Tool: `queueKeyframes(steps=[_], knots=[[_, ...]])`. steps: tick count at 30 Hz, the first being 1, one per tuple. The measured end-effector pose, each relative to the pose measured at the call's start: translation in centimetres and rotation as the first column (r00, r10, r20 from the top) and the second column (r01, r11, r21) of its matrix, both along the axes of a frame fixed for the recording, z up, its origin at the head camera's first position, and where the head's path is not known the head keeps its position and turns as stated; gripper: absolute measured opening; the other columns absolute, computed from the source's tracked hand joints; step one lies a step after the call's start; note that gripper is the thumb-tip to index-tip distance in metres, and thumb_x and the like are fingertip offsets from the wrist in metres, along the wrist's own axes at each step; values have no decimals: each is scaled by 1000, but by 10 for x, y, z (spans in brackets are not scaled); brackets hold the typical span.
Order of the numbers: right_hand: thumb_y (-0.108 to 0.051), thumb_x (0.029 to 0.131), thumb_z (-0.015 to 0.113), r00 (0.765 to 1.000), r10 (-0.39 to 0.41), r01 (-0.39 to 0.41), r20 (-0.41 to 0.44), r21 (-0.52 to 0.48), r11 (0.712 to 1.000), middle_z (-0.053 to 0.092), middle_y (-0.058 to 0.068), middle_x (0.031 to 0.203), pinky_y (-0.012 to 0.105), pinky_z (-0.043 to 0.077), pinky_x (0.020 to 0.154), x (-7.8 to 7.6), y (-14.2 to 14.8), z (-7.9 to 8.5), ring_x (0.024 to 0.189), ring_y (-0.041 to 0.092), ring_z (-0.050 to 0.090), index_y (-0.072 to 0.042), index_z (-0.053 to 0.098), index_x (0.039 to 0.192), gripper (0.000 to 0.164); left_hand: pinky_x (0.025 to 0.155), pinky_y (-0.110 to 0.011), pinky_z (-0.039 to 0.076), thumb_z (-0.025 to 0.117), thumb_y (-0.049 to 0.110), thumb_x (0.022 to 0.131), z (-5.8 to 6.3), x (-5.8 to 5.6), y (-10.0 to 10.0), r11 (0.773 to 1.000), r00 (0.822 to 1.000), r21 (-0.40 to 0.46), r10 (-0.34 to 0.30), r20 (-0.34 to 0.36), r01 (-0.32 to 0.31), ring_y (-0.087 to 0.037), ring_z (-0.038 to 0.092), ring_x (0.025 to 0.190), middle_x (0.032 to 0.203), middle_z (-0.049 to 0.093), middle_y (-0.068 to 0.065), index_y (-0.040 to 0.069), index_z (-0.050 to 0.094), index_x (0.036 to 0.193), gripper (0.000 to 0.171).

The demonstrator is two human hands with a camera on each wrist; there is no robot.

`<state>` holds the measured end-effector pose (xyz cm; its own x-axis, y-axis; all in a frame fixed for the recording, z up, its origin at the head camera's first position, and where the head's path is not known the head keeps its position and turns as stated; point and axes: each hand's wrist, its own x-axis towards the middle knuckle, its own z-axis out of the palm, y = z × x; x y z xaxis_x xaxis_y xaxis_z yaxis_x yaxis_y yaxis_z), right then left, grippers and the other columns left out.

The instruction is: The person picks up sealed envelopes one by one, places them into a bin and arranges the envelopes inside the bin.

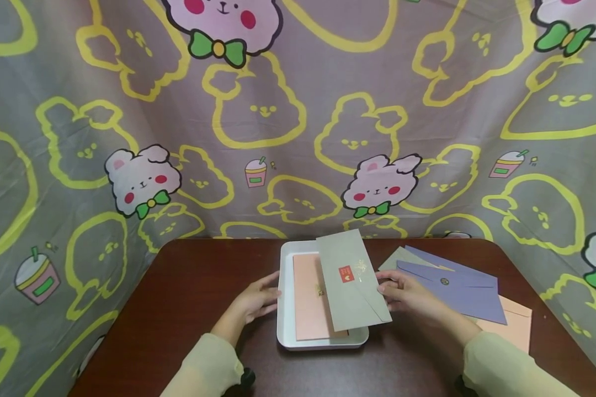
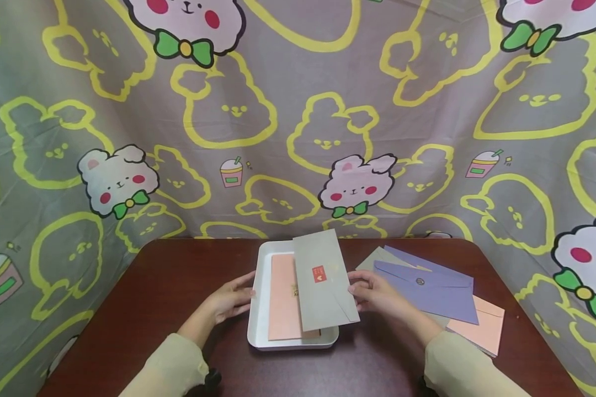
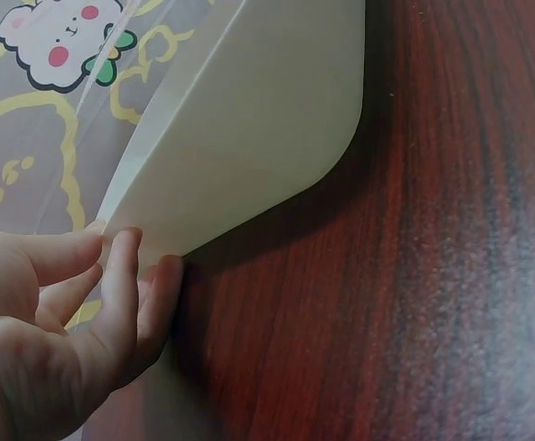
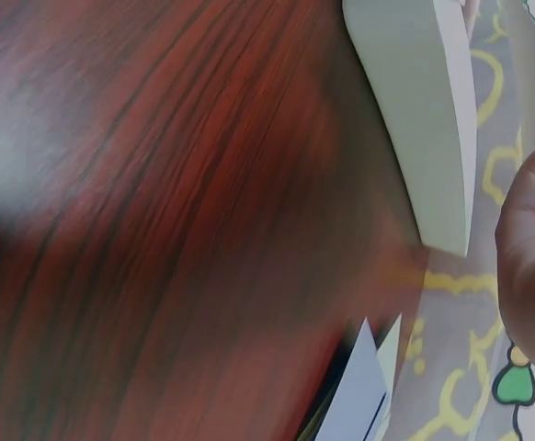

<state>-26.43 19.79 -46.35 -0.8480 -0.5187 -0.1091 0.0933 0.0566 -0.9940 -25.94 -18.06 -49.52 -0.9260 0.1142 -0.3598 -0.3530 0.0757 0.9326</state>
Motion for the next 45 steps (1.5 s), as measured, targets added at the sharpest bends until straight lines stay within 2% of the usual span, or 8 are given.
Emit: queueKeyframes(steps=[10,20,38,45], knots=[[-2,103,56,1000,9,-9,-1,53,999,68,1,92,27,57,67,-4,-27,-5,78,14,64,18,39,136,42,95,-47,56,61,0,101,0,0,-1,1000,1000,7,-2,-2,2,-31,65,111,136,58,-28,6,38,158,62],[2,101,55,1000,17,-17,-1,33,999,63,-1,87,24,56,63,-7,-48,-12,72,11,59,21,36,134,42,96,-47,55,59,-1,101,-3,-1,-1,1000,1000,26,-6,-13,7,-28,64,109,136,57,-29,5,36,159,63],[6,97,56,999,-32,31,11,48,998,62,0,79,22,53,58,-9,-74,-24,64,11,56,20,39,132,41,95,-47,56,58,-4,101,-3,2,-1,999,999,44,-11,-30,12,-30,65,111,133,59,-29,3,35,158,63],[7,96,58,997,-72,74,-25,102,992,63,2,76,24,54,56,-7,-80,-24,60,11,58,20,43,128,38,97,-48,55,58,-3,101,-2,1,-1,999,1000,43,-12,-26,13,-28,65,109,130,61,-26,4,35,159,63]])
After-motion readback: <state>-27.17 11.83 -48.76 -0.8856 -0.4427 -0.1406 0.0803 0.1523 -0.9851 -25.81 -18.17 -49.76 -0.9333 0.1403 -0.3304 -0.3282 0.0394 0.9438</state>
